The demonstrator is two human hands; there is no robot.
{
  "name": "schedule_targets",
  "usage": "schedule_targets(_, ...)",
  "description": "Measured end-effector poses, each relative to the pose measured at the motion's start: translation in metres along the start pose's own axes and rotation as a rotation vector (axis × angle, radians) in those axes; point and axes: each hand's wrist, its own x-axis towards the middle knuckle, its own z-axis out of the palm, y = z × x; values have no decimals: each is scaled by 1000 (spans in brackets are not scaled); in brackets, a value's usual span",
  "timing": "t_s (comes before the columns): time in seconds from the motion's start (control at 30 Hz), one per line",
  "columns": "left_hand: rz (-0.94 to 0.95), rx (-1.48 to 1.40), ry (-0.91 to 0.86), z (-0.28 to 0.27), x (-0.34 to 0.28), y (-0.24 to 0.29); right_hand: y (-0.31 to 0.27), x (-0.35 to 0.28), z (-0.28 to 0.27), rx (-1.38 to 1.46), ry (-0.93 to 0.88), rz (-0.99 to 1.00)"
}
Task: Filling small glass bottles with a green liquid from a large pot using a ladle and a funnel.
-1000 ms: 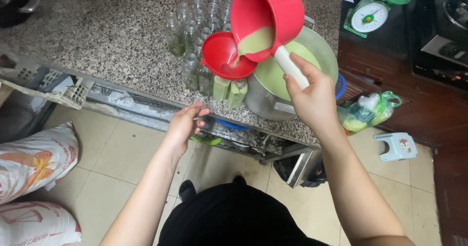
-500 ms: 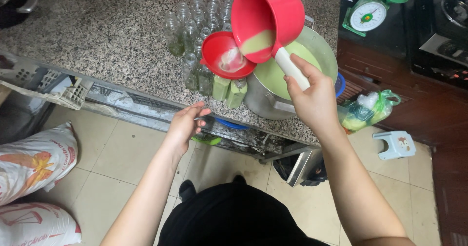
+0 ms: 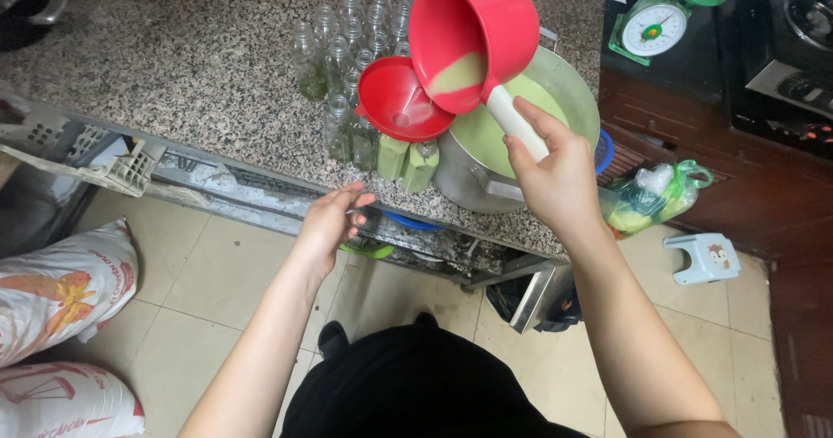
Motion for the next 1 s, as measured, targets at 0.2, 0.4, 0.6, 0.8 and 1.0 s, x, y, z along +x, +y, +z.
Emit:
schedule_targets(0.2, 1, 11, -1, 3, -2, 1, -1, -1, -1, -28, -9, -9)
schedule_targets(0.4, 2, 33, 0, 6, -2, 1, -3, 0, -3, -61, -23, -23)
schedule_targets(0.6, 6, 32, -2, 9, 3, 0, 2, -1, -4, -69, -29, -92)
schedule_targets(0.8, 6, 35, -6, 16, 5, 0, 6, 1, -5, -44, -46, -38)
schedule_targets(1.0, 5, 49, 2, 23, 13, -3, 23, 5, -10, 171, -14, 112)
